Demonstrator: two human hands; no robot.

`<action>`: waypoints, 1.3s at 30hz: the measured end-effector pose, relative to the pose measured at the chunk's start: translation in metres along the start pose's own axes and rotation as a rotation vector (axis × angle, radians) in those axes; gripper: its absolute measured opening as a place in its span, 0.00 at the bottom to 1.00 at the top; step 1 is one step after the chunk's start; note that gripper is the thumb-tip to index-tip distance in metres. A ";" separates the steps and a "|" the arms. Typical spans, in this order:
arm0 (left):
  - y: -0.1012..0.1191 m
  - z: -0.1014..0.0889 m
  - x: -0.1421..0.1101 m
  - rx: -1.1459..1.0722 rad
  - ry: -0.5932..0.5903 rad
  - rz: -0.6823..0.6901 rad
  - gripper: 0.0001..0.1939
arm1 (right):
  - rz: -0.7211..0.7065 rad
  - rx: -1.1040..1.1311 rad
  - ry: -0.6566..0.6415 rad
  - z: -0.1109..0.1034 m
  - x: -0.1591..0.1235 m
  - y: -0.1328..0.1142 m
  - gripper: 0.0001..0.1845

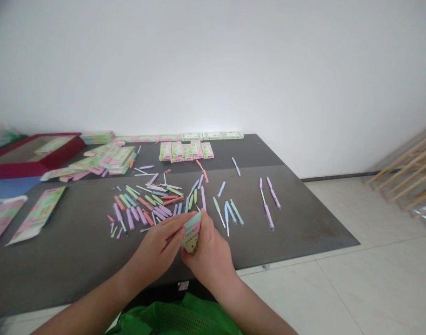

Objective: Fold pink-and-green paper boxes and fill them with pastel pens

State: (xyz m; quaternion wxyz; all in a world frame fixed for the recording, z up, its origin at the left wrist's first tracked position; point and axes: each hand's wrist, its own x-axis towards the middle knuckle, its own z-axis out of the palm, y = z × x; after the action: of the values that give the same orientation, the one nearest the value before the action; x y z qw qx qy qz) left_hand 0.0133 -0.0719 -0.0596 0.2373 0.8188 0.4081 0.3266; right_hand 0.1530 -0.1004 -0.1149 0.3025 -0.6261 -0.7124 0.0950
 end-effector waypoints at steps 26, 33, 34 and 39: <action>-0.041 -0.001 0.003 0.069 -0.081 0.155 0.24 | 0.131 0.010 -0.102 -0.015 0.009 -0.005 0.45; -0.046 0.005 -0.013 -0.292 -0.083 -0.107 0.22 | 0.119 0.062 -0.169 -0.017 0.011 -0.015 0.45; -0.044 0.008 -0.017 -0.397 -0.062 -0.219 0.23 | 0.121 0.085 -0.183 -0.018 0.010 -0.016 0.46; -0.038 0.012 -0.036 -0.734 0.059 -0.532 0.23 | 0.158 0.431 -0.354 -0.017 -0.005 -0.001 0.58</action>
State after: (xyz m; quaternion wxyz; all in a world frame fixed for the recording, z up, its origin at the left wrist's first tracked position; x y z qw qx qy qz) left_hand -0.0133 -0.0816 -0.1049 0.5759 0.5374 0.4680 0.4006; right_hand 0.1616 -0.1093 -0.1018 0.2914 -0.5747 -0.6663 0.3754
